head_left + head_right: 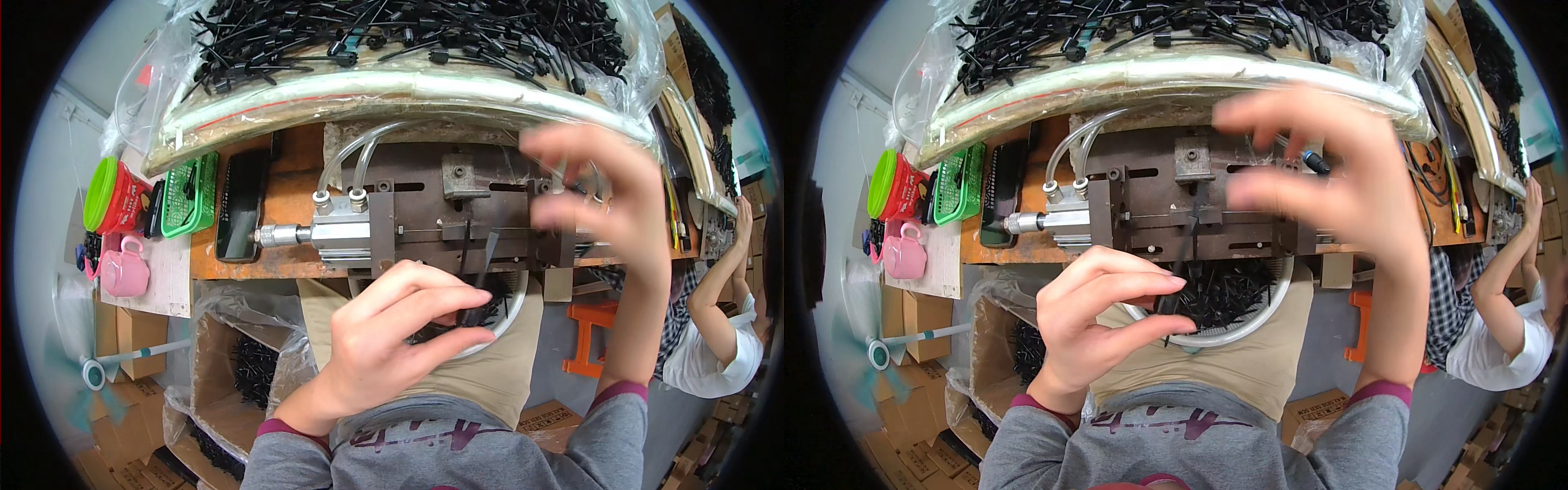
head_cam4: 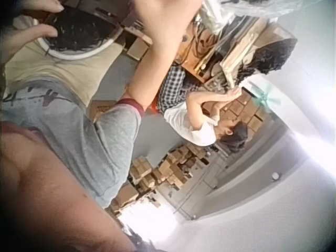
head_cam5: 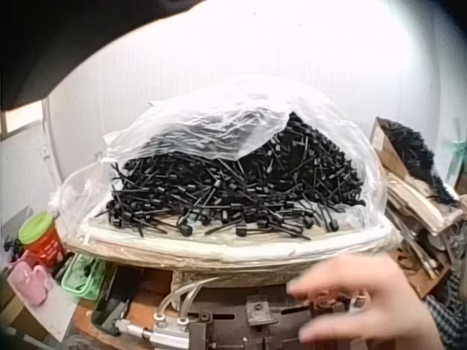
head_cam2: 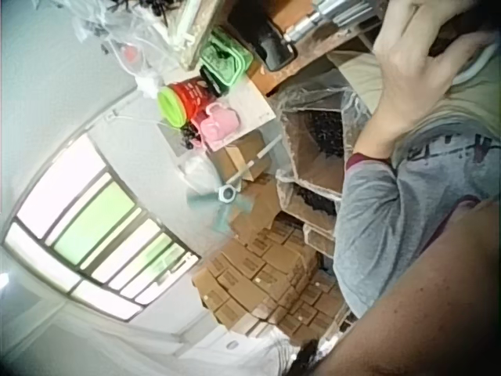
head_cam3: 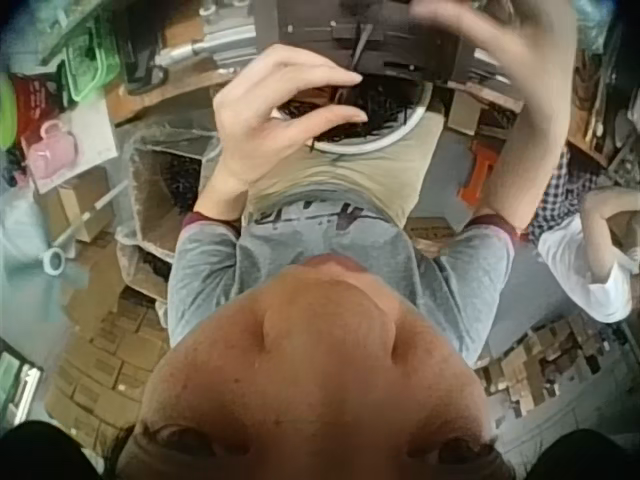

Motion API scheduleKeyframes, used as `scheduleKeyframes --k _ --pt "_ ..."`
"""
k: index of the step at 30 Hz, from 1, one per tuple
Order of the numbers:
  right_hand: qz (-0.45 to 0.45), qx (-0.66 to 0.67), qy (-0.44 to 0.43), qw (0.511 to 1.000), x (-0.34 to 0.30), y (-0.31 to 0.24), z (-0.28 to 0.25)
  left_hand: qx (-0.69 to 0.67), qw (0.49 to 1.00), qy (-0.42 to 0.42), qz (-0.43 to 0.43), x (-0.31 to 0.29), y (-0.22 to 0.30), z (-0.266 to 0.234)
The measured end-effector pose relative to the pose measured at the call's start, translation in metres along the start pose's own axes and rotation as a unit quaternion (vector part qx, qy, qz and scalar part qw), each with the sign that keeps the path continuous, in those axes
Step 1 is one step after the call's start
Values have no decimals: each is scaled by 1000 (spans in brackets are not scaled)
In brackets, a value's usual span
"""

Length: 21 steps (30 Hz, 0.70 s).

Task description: Manually assemble small black plastic components using a workbench fixture.

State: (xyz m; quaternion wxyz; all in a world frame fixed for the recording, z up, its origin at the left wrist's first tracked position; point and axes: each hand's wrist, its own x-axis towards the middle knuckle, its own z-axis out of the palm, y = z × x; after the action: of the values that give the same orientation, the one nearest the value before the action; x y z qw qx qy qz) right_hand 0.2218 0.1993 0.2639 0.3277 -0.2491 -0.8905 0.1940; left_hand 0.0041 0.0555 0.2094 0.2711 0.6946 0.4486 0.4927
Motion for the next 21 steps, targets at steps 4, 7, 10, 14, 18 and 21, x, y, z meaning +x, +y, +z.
scheduleKeyframes --k 4,7,10,14,18,21 --pt "71 -152 53 984 77 23 -21 109 994 20 6 -13 -20 25" --pt "122 -194 -3 973 120 51 -24 232 971 -20 51 -16 -32 42" --pt "129 -246 -71 958 146 69 -3 313 946 -10 80 -14 -36 51" --pt "146 -287 -117 940 151 60 -2 338 937 -6 91 -8 -39 51" --pt "94 -247 -102 959 132 70 -21 325 941 -9 95 -8 -42 49" --pt "113 -259 -81 956 124 62 -35 341 934 -4 104 -9 -43 52"
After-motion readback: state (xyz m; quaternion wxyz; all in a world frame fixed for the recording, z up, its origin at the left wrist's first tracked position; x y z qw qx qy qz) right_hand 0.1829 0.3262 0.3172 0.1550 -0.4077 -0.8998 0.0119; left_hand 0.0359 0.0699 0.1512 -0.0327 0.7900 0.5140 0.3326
